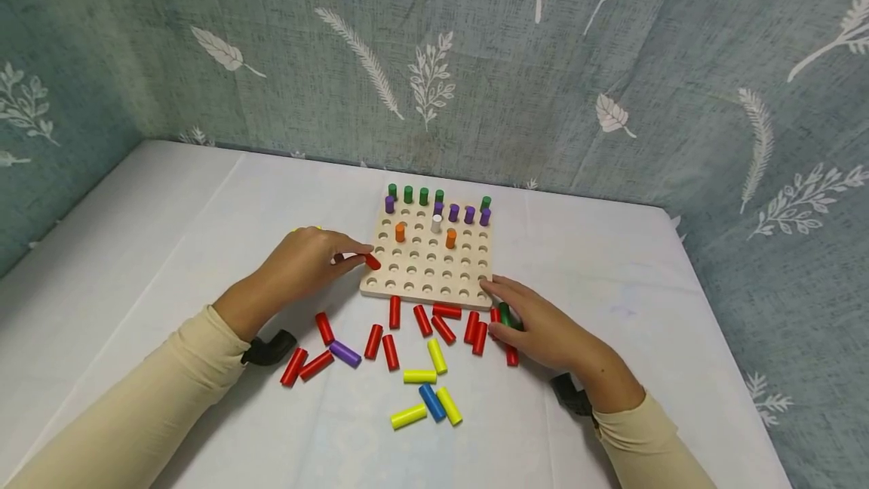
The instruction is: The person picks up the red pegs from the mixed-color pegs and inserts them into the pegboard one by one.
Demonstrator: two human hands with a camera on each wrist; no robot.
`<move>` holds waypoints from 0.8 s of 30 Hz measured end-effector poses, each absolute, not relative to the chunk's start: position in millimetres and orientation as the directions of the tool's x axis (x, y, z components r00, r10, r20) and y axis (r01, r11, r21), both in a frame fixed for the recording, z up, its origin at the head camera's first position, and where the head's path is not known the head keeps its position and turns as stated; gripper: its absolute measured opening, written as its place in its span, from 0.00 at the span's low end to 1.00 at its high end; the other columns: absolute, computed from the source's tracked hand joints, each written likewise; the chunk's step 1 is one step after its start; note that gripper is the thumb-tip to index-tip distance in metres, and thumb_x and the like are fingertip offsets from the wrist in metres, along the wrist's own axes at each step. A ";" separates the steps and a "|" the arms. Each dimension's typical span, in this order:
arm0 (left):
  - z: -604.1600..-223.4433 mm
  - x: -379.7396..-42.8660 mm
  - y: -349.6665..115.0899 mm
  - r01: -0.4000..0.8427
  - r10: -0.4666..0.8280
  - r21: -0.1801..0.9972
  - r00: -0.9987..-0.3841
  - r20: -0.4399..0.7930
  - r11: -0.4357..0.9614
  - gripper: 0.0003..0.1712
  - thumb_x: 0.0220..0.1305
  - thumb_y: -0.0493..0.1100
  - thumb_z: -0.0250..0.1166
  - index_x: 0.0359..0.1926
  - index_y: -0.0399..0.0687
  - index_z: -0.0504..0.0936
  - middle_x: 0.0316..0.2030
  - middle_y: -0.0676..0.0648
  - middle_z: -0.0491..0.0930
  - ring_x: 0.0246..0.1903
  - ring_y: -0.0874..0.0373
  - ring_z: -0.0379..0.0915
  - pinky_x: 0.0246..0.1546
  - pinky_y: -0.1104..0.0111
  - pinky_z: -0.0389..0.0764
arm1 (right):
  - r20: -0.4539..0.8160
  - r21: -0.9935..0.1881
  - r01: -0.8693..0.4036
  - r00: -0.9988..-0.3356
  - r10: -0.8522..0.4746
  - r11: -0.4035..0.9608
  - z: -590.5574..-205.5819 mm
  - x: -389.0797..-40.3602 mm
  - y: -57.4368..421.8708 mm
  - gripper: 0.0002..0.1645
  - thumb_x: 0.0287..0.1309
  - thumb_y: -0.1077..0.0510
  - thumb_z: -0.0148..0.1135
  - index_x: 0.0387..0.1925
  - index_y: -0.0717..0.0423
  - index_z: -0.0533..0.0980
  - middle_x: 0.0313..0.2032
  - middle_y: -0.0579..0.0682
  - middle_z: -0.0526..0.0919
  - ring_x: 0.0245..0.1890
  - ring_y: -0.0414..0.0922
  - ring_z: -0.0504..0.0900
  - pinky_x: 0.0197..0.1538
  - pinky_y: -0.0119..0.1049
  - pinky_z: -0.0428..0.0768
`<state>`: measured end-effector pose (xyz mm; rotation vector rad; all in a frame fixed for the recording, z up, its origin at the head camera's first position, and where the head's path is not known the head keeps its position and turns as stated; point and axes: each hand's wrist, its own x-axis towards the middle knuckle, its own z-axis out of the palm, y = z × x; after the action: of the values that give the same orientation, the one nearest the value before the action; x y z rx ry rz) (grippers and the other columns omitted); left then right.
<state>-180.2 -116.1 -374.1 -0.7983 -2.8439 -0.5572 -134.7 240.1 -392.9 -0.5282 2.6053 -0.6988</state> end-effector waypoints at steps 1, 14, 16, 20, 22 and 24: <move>-373.8 -180.3 -116.1 0.526 0.476 0.313 -0.850 0.227 0.791 0.14 0.59 0.39 0.74 0.48 0.50 0.90 0.42 0.48 0.89 0.29 0.61 0.79 0.27 0.70 0.70 | -0.267 -0.537 -0.254 -0.854 -0.447 0.805 -393.0 -134.8 240.2 0.42 0.67 0.46 0.63 0.77 0.36 0.56 0.77 0.55 0.56 0.76 0.61 0.54 0.70 0.64 0.61; -374.2 -179.8 -117.1 0.539 0.490 0.314 -0.842 0.227 0.781 0.15 0.60 0.39 0.73 0.49 0.50 0.89 0.43 0.49 0.89 0.37 0.58 0.85 0.34 0.66 0.81 | -0.274 -0.529 -0.249 -0.855 -0.441 0.811 -392.6 -135.3 238.7 0.42 0.66 0.46 0.63 0.77 0.36 0.57 0.77 0.55 0.55 0.76 0.62 0.54 0.70 0.64 0.61; -374.2 -180.3 -116.0 0.545 0.500 0.330 -0.838 0.219 0.771 0.16 0.60 0.38 0.72 0.50 0.49 0.88 0.44 0.49 0.89 0.43 0.56 0.86 0.41 0.63 0.84 | -0.272 -0.530 -0.250 -0.855 -0.441 0.811 -392.2 -135.7 238.8 0.42 0.66 0.46 0.63 0.77 0.36 0.57 0.77 0.55 0.55 0.76 0.62 0.54 0.70 0.64 0.61; -375.2 -180.6 -113.7 0.550 0.524 0.351 -0.833 0.176 0.758 0.18 0.61 0.39 0.72 0.53 0.48 0.87 0.48 0.48 0.88 0.50 0.53 0.85 0.51 0.60 0.83 | -0.280 -0.531 -0.246 -0.852 -0.442 0.811 -391.8 -135.7 239.9 0.42 0.67 0.45 0.62 0.77 0.35 0.56 0.77 0.55 0.55 0.76 0.62 0.54 0.70 0.64 0.61; -375.7 -180.4 -113.1 0.548 0.528 0.351 -0.834 0.160 0.759 0.18 0.62 0.40 0.71 0.54 0.49 0.87 0.49 0.49 0.87 0.50 0.54 0.84 0.52 0.60 0.82 | -0.286 -0.532 -0.242 -0.851 -0.441 0.812 -392.0 -135.6 240.1 0.42 0.67 0.45 0.62 0.77 0.35 0.56 0.77 0.55 0.55 0.76 0.62 0.54 0.70 0.65 0.61; -375.7 -180.1 -112.9 0.549 0.531 0.349 -0.833 0.155 0.759 0.18 0.63 0.40 0.71 0.55 0.49 0.86 0.49 0.49 0.87 0.51 0.54 0.84 0.52 0.60 0.82 | -0.288 -0.530 -0.239 -0.852 -0.438 0.813 -391.8 -135.7 239.8 0.42 0.66 0.45 0.63 0.77 0.35 0.56 0.77 0.55 0.55 0.76 0.62 0.54 0.70 0.64 0.61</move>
<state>-180.1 -112.9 -375.7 -0.8914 -2.9033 -0.5986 -135.7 239.8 -391.8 -0.5077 2.5975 -0.6849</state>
